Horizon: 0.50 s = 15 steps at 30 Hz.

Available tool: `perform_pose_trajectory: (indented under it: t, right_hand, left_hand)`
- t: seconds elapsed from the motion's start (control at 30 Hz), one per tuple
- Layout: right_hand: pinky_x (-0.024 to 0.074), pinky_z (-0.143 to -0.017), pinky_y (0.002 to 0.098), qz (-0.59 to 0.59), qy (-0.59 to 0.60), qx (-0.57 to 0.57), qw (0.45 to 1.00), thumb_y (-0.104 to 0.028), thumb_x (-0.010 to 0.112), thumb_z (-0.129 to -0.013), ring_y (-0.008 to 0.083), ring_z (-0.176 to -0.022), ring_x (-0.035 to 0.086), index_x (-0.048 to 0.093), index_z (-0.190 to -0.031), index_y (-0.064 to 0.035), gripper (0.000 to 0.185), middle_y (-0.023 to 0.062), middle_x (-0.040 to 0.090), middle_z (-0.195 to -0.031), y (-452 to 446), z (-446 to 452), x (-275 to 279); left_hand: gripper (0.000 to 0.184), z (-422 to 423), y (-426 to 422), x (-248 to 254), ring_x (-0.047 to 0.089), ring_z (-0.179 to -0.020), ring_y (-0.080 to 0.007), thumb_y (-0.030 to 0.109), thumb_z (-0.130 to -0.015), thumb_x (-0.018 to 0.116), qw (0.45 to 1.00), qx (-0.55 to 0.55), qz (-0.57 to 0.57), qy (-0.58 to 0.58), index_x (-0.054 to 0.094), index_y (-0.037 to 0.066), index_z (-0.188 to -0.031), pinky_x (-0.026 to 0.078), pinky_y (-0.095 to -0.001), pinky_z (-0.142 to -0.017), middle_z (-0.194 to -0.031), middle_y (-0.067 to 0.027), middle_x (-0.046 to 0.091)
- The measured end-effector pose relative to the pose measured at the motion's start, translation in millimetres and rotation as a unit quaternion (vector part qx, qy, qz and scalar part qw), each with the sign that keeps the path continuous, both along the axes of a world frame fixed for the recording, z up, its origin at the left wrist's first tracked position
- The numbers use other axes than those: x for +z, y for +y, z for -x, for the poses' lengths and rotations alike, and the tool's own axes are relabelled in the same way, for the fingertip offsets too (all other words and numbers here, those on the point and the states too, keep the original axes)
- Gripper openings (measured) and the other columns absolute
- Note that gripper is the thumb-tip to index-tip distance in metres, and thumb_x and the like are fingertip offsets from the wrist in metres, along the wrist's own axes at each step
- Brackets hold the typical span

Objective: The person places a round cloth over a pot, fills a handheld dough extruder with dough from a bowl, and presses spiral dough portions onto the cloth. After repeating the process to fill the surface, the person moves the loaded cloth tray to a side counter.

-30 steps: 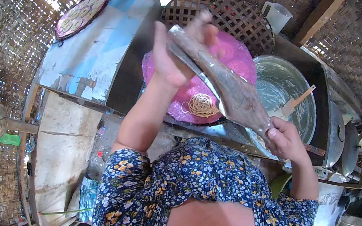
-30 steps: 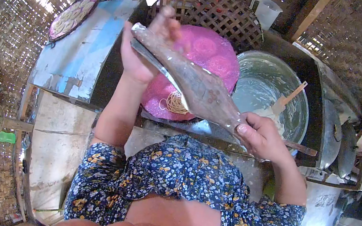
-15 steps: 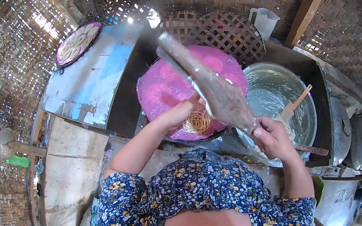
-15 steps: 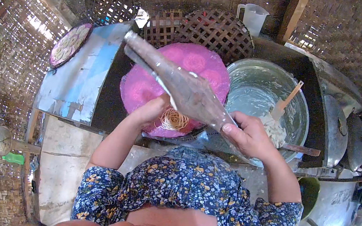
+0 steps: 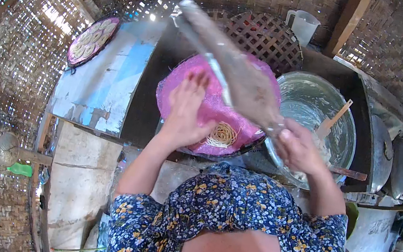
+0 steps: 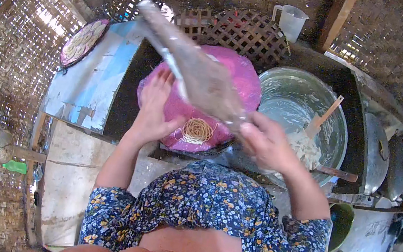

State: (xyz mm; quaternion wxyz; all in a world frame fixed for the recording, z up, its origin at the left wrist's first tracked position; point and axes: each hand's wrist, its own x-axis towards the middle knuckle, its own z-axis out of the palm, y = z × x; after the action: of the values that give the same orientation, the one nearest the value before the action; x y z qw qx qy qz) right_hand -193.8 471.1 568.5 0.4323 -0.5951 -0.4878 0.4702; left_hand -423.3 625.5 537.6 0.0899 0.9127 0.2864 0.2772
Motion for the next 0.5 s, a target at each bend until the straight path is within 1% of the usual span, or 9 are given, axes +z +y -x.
perform_pose_trajectory:
  t: [0.03,0.07,0.1,0.13,0.17,0.27,0.37,0.43,0.5]
  right_hand:
    - [0.0419,-0.054,0.0272,-0.035,-0.019,0.027,0.999,-0.038,0.049,-0.085,0.0115,-0.060,0.051,0.055,-0.101,-0.0006,0.041,0.0048,0.056,-0.070,10.4,15.4,-1.2]
    - [0.0436,-0.057,0.0287,-0.072,-0.038,0.053,0.995,-0.038,0.048,-0.085,0.0131,-0.063,0.053,0.055,-0.101,-0.0009,0.041,0.0069,0.058,-0.072,21.0,31.5,-4.2]
    - [0.0445,-0.063,0.0306,-0.035,-0.058,0.099,0.993,-0.038,0.047,-0.086,0.0157,-0.071,0.056,0.055,-0.101,-0.0022,0.040,0.0106,0.059,-0.077,28.3,42.9,-5.6]
    - [0.0444,-0.066,0.0318,-0.077,-0.034,0.151,0.985,-0.038,0.048,-0.086,0.0180,-0.074,0.057,0.057,-0.100,-0.0028,0.039,0.0118,0.060,-0.079,37.0,50.6,-10.3]
    - [0.0443,-0.069,0.0330,-0.119,-0.011,0.202,0.972,-0.038,0.048,-0.085,0.0203,-0.077,0.058,0.058,-0.100,-0.0035,0.038,0.0130,0.060,-0.082,45.8,53.2,-16.2]
    - [0.0436,-0.072,0.0368,-0.276,-0.236,0.152,0.919,-0.035,0.052,-0.083,0.0268,-0.080,0.056,0.060,-0.098,-0.0055,0.034,0.0135,0.058,-0.083,73.9,42.6,-34.8]
    - [0.0430,-0.072,0.0393,-0.216,-0.442,0.083,0.867,-0.031,0.057,-0.078,0.0303,-0.082,0.052,0.062,-0.097,-0.0066,0.031,0.0129,0.056,-0.083,75.8,42.9,-69.2]
    - [0.0425,-0.072,0.0386,-0.206,-0.458,0.093,0.860,-0.028,0.061,-0.074,0.0292,-0.083,0.050,0.063,-0.093,-0.0051,0.030,0.0128,0.053,-0.082,75.5,47.1,-81.6]
    - [0.0422,-0.073,0.0385,-0.200,-0.478,0.099,0.850,-0.027,0.062,-0.072,0.0291,-0.084,0.050,0.063,-0.089,-0.0039,0.029,0.0131,0.053,-0.083,75.8,51.7,-83.9]
  left_hand:
    - [0.077,-6.6,-3.4,1.1,0.029,-0.120,-0.0363,0.037,-0.067,0.068,0.998,-0.031,0.020,-0.050,0.034,0.002,-0.127,0.016,-0.0501,-0.101,-0.130,-0.0136,0.035]
    - [0.071,-12.4,-6.3,-10.2,0.034,-0.117,-0.0319,0.029,-0.070,0.067,0.968,-0.079,0.125,-0.205,0.033,0.002,-0.126,0.024,-0.0453,-0.101,-0.125,-0.0136,0.041]
    - [0.066,-6.0,3.3,-30.3,0.036,-0.116,-0.0300,0.026,-0.072,0.065,0.982,-0.036,0.031,-0.184,0.033,0.003,-0.126,0.028,-0.0434,-0.100,-0.124,-0.0133,0.041]
    - [0.062,3.4,17.8,-55.4,0.037,-0.115,-0.0281,0.023,-0.075,0.063,0.985,0.007,-0.064,-0.161,0.034,0.003,-0.125,0.031,-0.0416,-0.098,-0.123,-0.0129,0.042]
    - [0.060,9.9,19.4,-56.5,0.038,-0.106,-0.0253,0.020,-0.075,0.061,0.979,0.050,-0.044,-0.194,0.034,0.003,-0.125,0.032,-0.0384,-0.090,-0.116,-0.0121,0.043]
    - [0.054,28.0,-13.2,-1.8,0.042,-0.080,-0.0168,0.011,-0.075,0.055,0.913,0.187,0.077,-0.355,0.036,0.000,-0.124,0.037,-0.0288,-0.066,-0.096,-0.0095,0.046]
    - [0.050,40.8,-46.3,47.1,0.045,-0.053,-0.0083,0.002,-0.075,0.048,0.814,0.294,0.128,-0.484,0.038,-0.002,-0.123,0.041,-0.0193,-0.042,-0.075,-0.0069,0.050]
    - [0.046,68.9,-45.6,35.0,0.044,-0.051,-0.0090,0.003,-0.074,0.049,0.793,0.325,0.127,-0.499,0.040,-0.003,-0.119,0.041,-0.0194,-0.043,-0.072,-0.0060,0.048]
    - [0.042,115.0,-33.2,-5.5,0.043,-0.050,-0.0096,0.003,-0.074,0.049,0.802,0.331,0.134,-0.478,0.042,-0.004,-0.115,0.041,-0.0195,-0.044,-0.068,-0.0052,0.046]
